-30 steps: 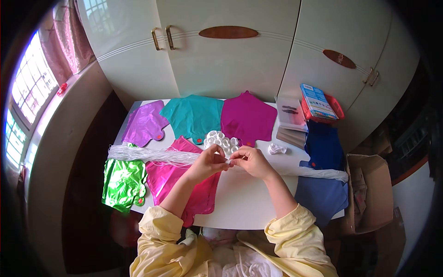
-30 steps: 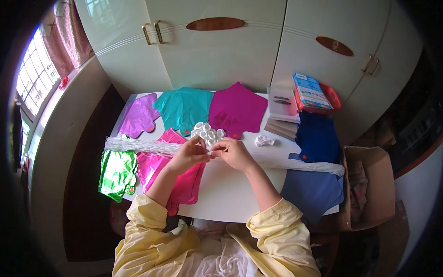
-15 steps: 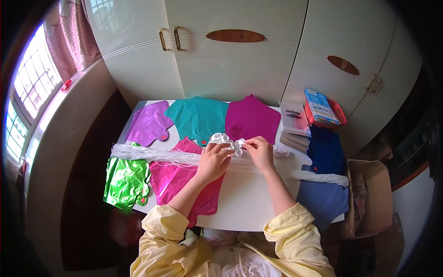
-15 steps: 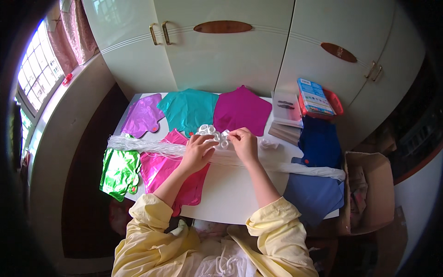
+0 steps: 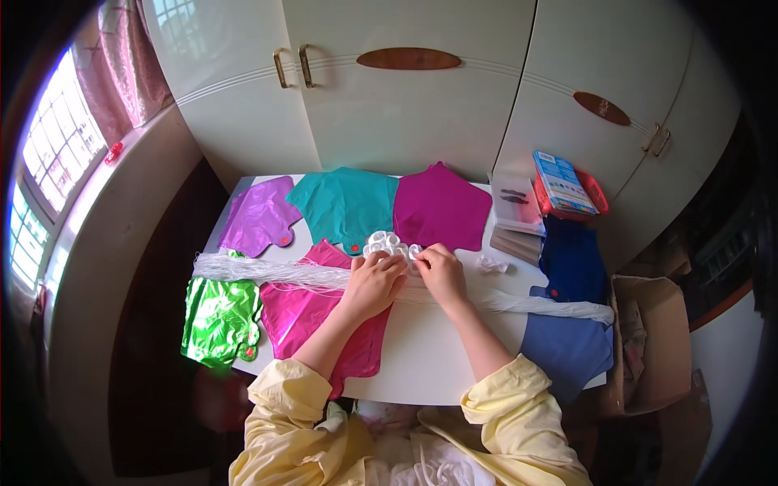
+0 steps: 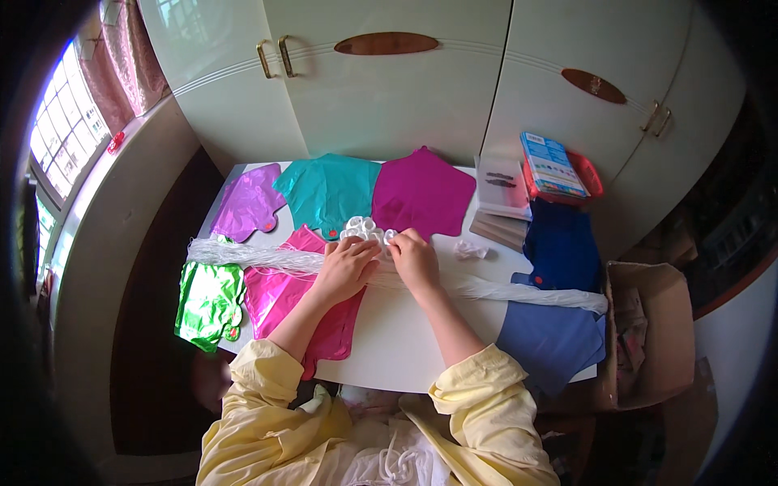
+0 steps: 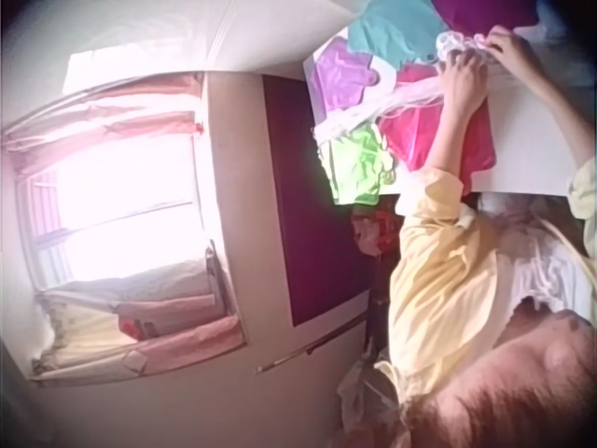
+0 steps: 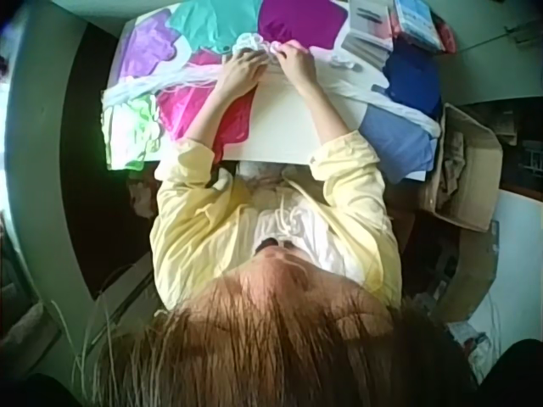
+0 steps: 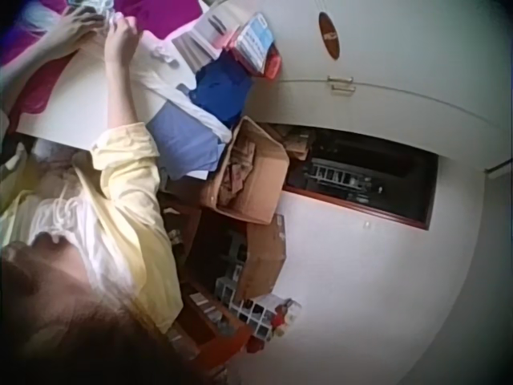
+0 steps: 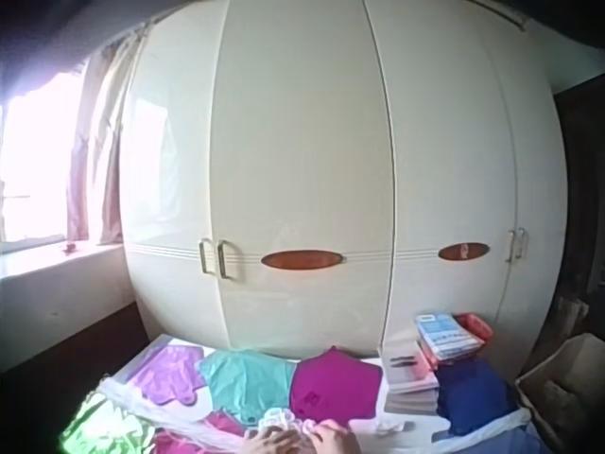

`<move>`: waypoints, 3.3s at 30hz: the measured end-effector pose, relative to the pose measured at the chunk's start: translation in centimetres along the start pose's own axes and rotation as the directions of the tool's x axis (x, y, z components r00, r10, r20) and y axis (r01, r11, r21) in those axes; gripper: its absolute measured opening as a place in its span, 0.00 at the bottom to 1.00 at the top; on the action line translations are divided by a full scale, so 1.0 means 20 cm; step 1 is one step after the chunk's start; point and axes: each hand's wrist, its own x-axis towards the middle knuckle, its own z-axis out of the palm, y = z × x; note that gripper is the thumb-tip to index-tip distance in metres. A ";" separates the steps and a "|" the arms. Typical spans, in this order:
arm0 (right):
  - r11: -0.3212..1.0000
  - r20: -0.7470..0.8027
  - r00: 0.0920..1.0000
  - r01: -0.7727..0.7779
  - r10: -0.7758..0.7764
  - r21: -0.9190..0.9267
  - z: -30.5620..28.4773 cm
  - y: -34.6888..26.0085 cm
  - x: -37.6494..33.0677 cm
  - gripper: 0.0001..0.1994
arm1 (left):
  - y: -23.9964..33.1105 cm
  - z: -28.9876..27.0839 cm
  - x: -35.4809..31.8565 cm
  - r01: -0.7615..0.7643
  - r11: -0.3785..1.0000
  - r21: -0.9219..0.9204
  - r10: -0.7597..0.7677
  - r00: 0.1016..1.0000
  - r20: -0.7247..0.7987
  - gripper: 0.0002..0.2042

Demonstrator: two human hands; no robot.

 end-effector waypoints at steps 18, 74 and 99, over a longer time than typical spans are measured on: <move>0.987 -0.065 0.985 0.160 -0.160 -0.011 -0.03 -0.03 0.02 0.06 | 0.02 -0.04 0.01 -0.006 1.000 -0.023 0.005 0.998 -0.066 0.17; -0.324 0.167 0.974 -0.110 0.155 0.940 -0.38 -0.02 0.09 0.08 | -0.04 -0.11 0.00 0.013 0.941 -0.339 -0.003 0.999 0.032 0.12; 0.282 0.518 0.838 -0.462 -0.170 0.841 -0.15 -0.16 -0.03 0.13 | 0.00 -0.13 -0.02 0.241 -0.233 -0.942 -0.183 0.941 0.286 0.06</move>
